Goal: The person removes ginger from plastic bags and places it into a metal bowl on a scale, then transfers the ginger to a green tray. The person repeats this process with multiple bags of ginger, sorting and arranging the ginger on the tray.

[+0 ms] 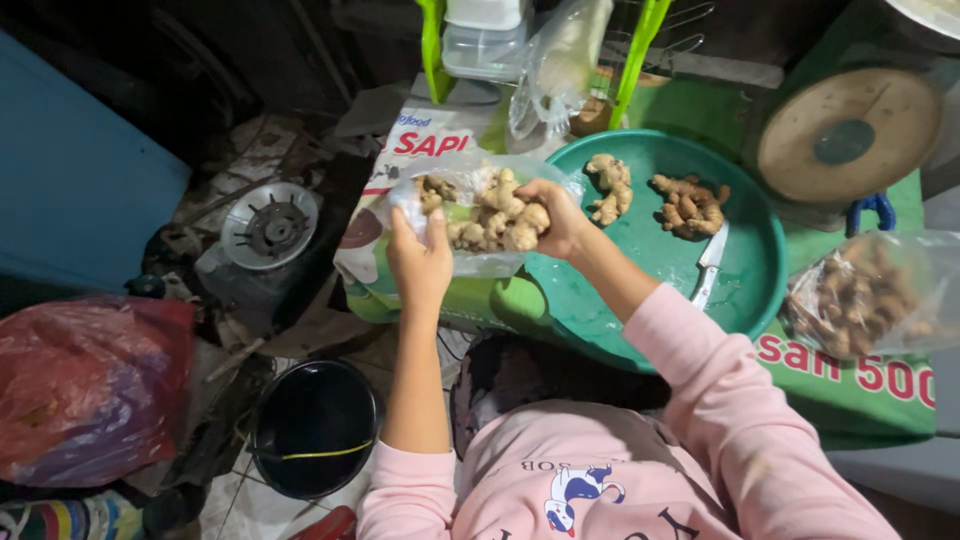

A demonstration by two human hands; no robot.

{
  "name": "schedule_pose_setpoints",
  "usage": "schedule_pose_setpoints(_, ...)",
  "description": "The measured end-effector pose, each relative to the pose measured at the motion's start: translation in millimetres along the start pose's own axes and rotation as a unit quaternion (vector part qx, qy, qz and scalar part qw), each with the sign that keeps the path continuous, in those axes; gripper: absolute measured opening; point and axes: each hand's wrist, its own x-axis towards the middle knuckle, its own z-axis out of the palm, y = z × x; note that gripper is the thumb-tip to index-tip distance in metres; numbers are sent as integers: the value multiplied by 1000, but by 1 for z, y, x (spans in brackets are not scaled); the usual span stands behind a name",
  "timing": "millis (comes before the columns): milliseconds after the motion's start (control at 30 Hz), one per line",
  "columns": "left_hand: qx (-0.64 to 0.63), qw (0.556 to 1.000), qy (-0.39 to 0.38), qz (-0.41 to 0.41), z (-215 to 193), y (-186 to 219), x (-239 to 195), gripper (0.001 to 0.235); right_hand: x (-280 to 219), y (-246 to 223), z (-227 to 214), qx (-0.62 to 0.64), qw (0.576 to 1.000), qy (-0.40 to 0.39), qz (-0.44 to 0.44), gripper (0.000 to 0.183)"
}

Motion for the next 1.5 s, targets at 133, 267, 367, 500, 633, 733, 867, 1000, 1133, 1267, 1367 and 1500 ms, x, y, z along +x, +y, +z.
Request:
schedule_pose_setpoints(133, 13, 993, 82, 89, 1, 37, -12, 56, -64, -16, -8, 3, 998, -55, -12, 45)
schedule_pose_setpoints(267, 144, 935, 157, 282, 23, 71, -40, 53, -133, -35, -35, -45, 996, -67, -35, 52)
schedule_pose_setpoints(367, 90, 915, 45, 390, 53, 65, -73, 40, -178, -46, -54, -153, 983, 4, -102, 59)
schedule_pose_setpoints(500, -127, 953, -264, 79, 132, 21, -119, 42, -205, -34, -70, -316, 937, 82, -124, 50)
schedule_pose_setpoints(633, -294, 863, -352, -211, 193, -33, -147, 50, -182, 7, -77, -631, 715, 262, -150, 47)
schedule_pose_setpoints(733, -260, 874, -336, -235, 210, -65, -157, 52, -164, 46, -83, -711, 589, 288, -255, 52)
schedule_pose_setpoints(867, -199, 908, -294, -223, 214, -93, -151, 45, -139, 75, -91, -686, 588, 246, -351, 55)
schedule_pose_setpoints(1000, -219, 891, -298, -265, 205, -110, -127, 37, -124, 82, -99, -633, 666, 178, -353, 59)
schedule_pose_setpoints(1133, -198, 904, -270, -264, 193, -114, -106, 43, -125, 86, -107, -580, 717, 201, -330, 54)
schedule_pose_setpoints(1267, -97, 955, -235, -152, 192, -121, -102, 45, -123, 101, -106, -596, 678, 242, -355, 58)
schedule_pose_setpoints(1367, 8, 975, -222, -29, 195, -128, -110, 49, -120, 109, -105, -623, 623, 254, -398, 64)
schedule_pose_setpoints(1500, 63, 972, -226, 17, 192, -119, -120, 52, -118, 112, -111, -614, 617, 268, -412, 56)
